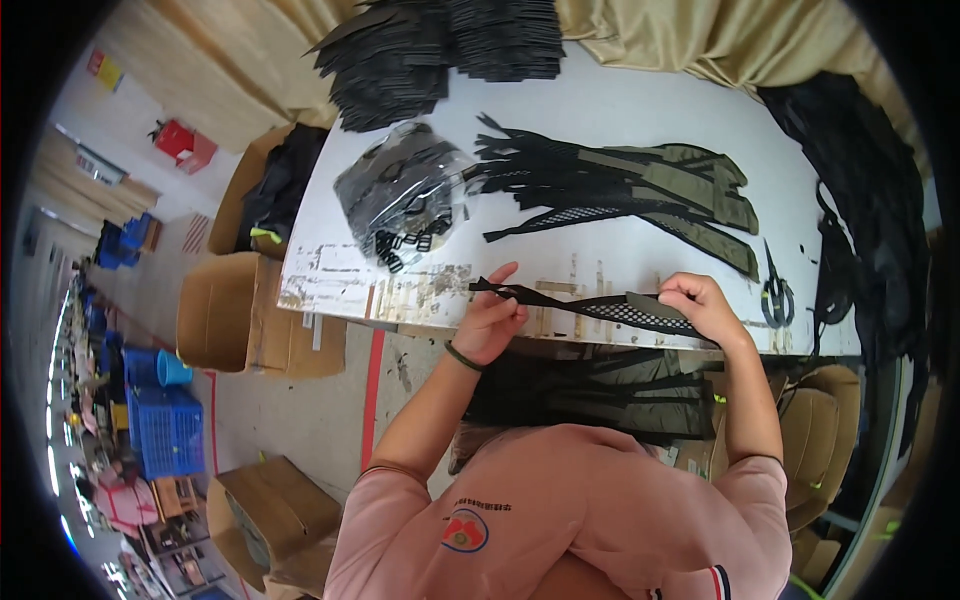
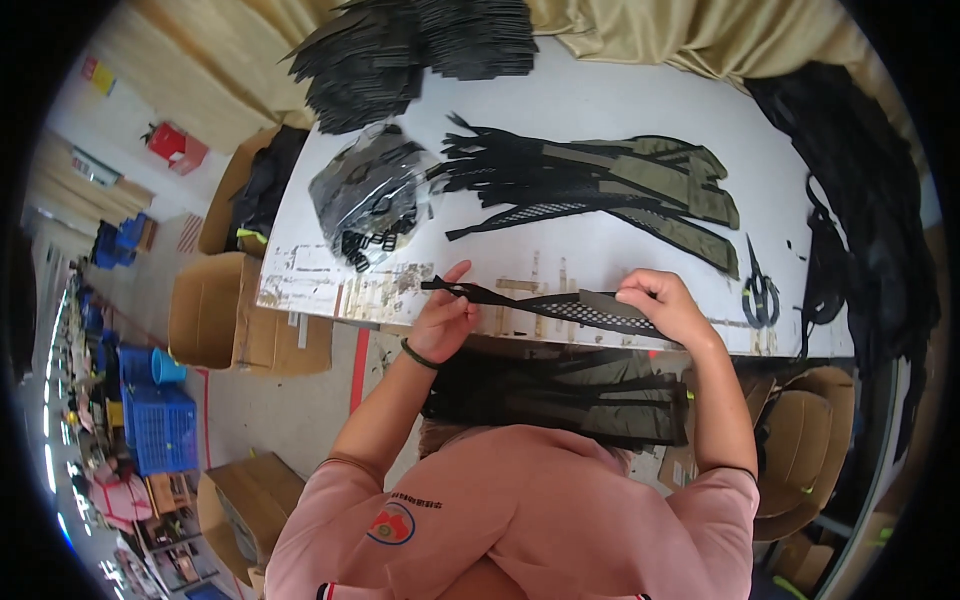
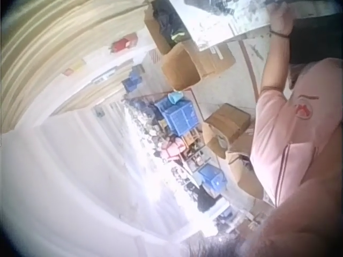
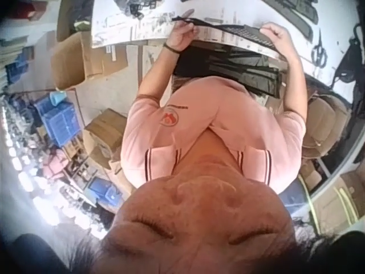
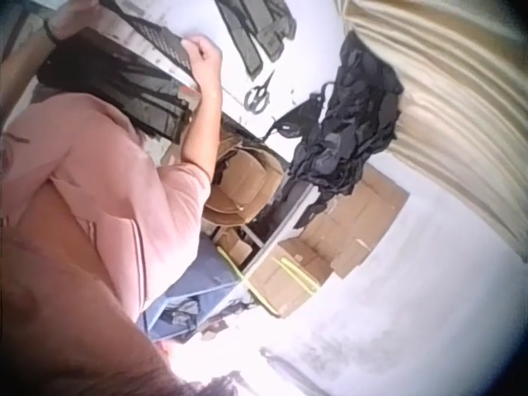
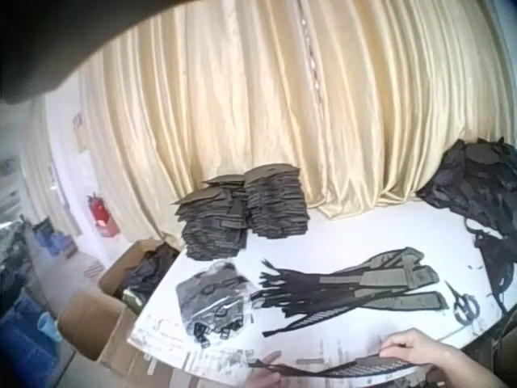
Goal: The recorder is assembling backpack shoulder straps by threading buckles onto webbing.
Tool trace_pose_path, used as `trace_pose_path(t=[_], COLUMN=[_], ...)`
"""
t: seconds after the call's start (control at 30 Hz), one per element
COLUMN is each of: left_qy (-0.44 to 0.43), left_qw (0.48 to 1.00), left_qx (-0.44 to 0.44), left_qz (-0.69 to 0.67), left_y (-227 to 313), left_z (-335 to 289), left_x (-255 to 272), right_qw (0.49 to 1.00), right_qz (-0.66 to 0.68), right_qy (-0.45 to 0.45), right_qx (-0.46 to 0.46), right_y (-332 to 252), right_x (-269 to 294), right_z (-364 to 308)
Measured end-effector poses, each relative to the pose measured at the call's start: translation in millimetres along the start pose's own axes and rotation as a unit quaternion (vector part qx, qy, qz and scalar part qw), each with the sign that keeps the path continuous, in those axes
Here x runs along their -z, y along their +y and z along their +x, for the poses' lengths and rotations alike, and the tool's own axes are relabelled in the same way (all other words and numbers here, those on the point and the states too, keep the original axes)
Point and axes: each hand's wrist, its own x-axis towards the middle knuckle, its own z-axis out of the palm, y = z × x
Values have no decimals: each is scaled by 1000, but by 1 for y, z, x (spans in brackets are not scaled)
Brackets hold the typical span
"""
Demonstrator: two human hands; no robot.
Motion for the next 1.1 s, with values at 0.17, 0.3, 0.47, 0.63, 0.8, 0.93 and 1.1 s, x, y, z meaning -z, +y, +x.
trace_pose_path(t=[0.17,0.3,0.47,0.63,0.8,0.93,1.1], left_qy=[16,35,160,211,231,226,195], left_qw=[998,989,922,854,868,909,929], left_qx=[-29,-52,-95,-68,-20,-3,4], left_qz=[57,135,340,471,439,350,316], left_y=[7,15,15,13,9,5,6], left_z=[-15,-16,-16,-18,-15,-18,-24], left_x=[0,-2,21,25,27,22,16], right_qw=[998,995,987,956,886,949,965], right_qz=[-29,-64,-142,-292,-440,-216,-159], right_qy=[-7,-27,-37,-5,72,-28,-50], right_qx=[-48,-76,-67,-38,129,226,202], right_y=[1,6,5,19,11,-19,-7], right_x=[-3,-8,-13,-19,-47,-124,-170], right_z=[8,12,17,27,39,60,79])
